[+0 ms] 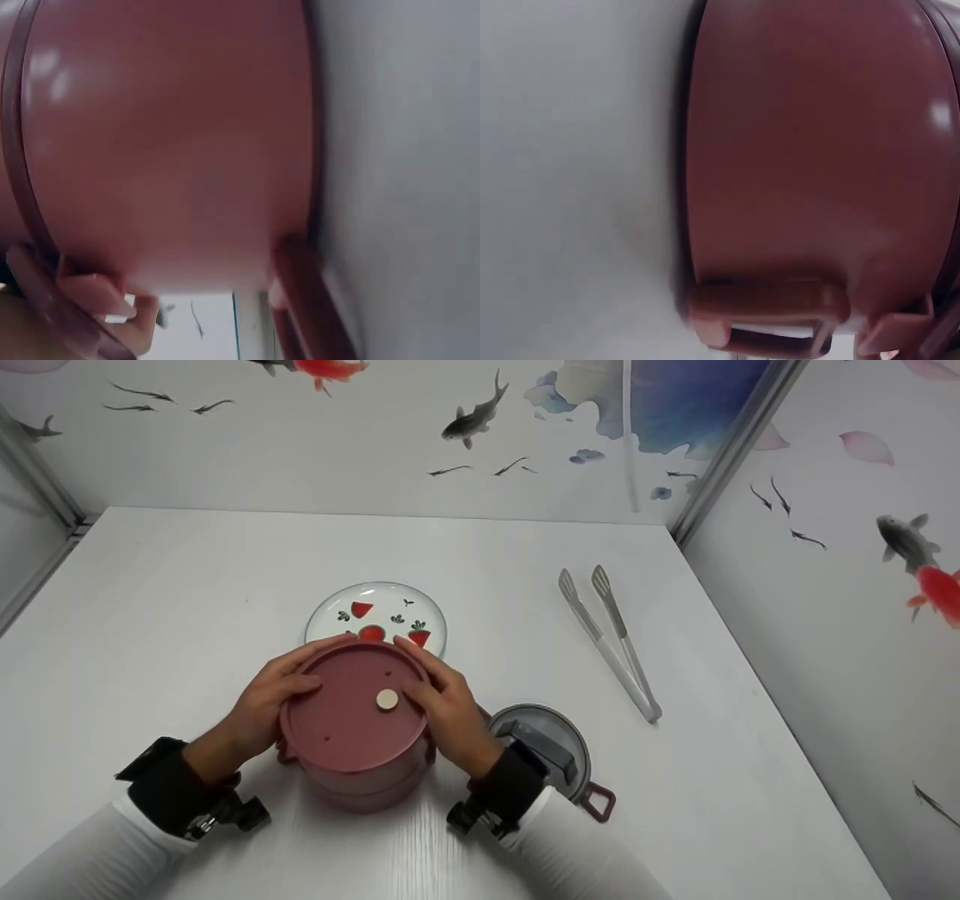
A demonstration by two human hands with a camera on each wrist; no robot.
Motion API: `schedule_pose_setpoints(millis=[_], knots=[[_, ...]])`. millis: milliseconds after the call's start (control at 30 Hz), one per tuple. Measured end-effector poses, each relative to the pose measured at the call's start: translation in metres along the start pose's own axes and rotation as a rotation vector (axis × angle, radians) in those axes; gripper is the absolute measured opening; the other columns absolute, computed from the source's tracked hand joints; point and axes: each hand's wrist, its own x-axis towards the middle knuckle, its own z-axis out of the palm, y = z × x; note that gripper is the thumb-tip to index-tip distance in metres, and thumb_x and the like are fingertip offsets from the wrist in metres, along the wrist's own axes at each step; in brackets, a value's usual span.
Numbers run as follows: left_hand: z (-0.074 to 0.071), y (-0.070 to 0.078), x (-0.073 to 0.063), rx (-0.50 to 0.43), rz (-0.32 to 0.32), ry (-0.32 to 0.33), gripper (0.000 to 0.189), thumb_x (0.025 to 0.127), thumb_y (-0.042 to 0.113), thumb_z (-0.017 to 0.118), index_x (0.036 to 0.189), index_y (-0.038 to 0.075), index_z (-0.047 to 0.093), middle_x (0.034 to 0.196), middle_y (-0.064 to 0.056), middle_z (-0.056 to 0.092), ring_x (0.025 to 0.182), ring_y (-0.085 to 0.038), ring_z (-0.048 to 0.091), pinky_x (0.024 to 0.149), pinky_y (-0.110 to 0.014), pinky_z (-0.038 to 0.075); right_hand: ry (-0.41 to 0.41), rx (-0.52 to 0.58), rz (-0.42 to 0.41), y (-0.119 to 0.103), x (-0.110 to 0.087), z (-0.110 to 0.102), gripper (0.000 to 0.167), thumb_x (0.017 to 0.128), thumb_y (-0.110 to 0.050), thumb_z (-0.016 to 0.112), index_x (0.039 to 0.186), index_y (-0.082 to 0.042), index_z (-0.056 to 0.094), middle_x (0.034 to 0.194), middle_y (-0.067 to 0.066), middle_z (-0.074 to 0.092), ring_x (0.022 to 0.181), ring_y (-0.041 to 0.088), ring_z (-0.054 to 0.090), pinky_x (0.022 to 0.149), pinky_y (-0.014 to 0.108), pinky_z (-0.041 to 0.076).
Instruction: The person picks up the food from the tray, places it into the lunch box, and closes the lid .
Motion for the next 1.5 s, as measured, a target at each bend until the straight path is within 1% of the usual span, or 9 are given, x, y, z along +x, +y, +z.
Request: schedule_pose_setpoints(millis=[100,200,300,500,600,700,867,1133,1500], knots=[[0.003,0.001,-0.004,-0.018,0.024,0.016,0.059,0.099,0.005,0.043,0.158,0.001,0.04,0.152,-0.019,0.053,0.137,-0.016,0.054,0.109,-0.022,0.048,0.015,0.028,-0.04,0.001,-0.001,0.004,0.052,0.104,-0.007,0.045,0.156,-0.003,0.045,0.158,0.012,0.05,0.089,0.014,0.07,0.06,0.021,0.054],[0.006,0.0,-0.003,-0.023,0.058,0.031,0.06,0.098,0.004,0.044,0.157,-0.002,0.039,0.154,-0.019,0.052,0.14,-0.015,0.052,0.111,-0.021,0.045,0.029,0.059,-0.061,-0.001,-0.002,0.004,0.053,0.103,-0.006,0.044,0.155,-0.002,0.046,0.157,0.01,0.052,0.13,0.018,0.058,0.092,0.022,0.056],[0.01,0.0,-0.001,-0.029,0.108,0.042,0.057,0.098,0.003,0.043,0.155,-0.002,0.043,0.157,-0.017,0.05,0.143,-0.018,0.049,0.115,-0.023,0.042,0.03,0.083,-0.077,-0.003,-0.003,0.002,0.053,0.103,-0.005,0.043,0.155,-0.001,0.045,0.155,0.007,0.055,0.135,0.018,0.056,0.107,0.025,0.051],[0.012,-0.008,0.0,0.003,0.215,0.074,0.04,0.098,0.004,0.04,0.128,-0.005,0.065,0.152,-0.016,0.054,0.148,-0.026,0.044,0.12,-0.028,0.035,0.029,0.111,-0.088,-0.002,-0.003,0.0,0.054,0.103,-0.004,0.041,0.156,0.005,0.04,0.152,0.006,0.056,0.135,0.016,0.056,0.108,0.026,0.051],[0.012,-0.012,0.001,0.022,0.238,0.096,0.034,0.096,0.007,0.041,0.113,-0.005,0.067,0.15,-0.016,0.056,0.145,-0.028,0.047,0.119,-0.029,0.036,0.04,0.115,-0.084,-0.001,-0.004,0.001,0.054,0.103,-0.005,0.041,0.156,0.004,0.04,0.149,0.005,0.058,0.133,0.016,0.058,0.106,0.026,0.051],[0.012,-0.016,0.001,0.023,0.255,0.112,0.031,0.095,0.009,0.041,0.106,-0.004,0.067,0.148,-0.017,0.057,0.141,-0.031,0.049,0.116,-0.031,0.039,0.045,0.113,-0.082,-0.001,-0.003,0.001,0.054,0.103,-0.006,0.042,0.156,0.005,0.039,0.148,0.005,0.059,0.131,0.016,0.058,0.106,0.026,0.051],[0.013,-0.021,0.001,0.002,0.27,0.134,0.033,0.094,0.011,0.039,0.105,-0.005,0.065,0.15,-0.017,0.055,0.145,-0.031,0.046,0.117,-0.032,0.039,0.044,0.135,-0.083,0.001,-0.002,0.003,0.055,0.103,-0.007,0.039,0.156,0.008,0.036,0.149,0.006,0.057,0.133,0.017,0.057,0.107,0.027,0.051],[0.013,-0.027,-0.001,-0.02,0.273,0.172,0.035,0.091,0.01,0.038,0.107,-0.006,0.065,0.149,-0.015,0.057,0.147,-0.031,0.044,0.12,-0.032,0.036,0.041,0.143,-0.082,0.006,-0.001,0.007,0.054,0.104,-0.008,0.038,0.156,0.002,0.04,0.149,0.01,0.056,0.134,0.019,0.057,0.107,0.028,0.051],[0.011,-0.03,-0.005,-0.032,0.286,0.174,0.036,0.091,0.013,0.039,0.11,-0.006,0.064,0.145,-0.017,0.057,0.145,-0.032,0.044,0.12,-0.033,0.036,0.071,0.127,-0.109,0.015,0.0,0.014,0.056,0.101,-0.013,0.034,0.155,-0.003,0.045,0.148,0.012,0.056,0.134,0.022,0.056,0.11,0.029,0.05]])
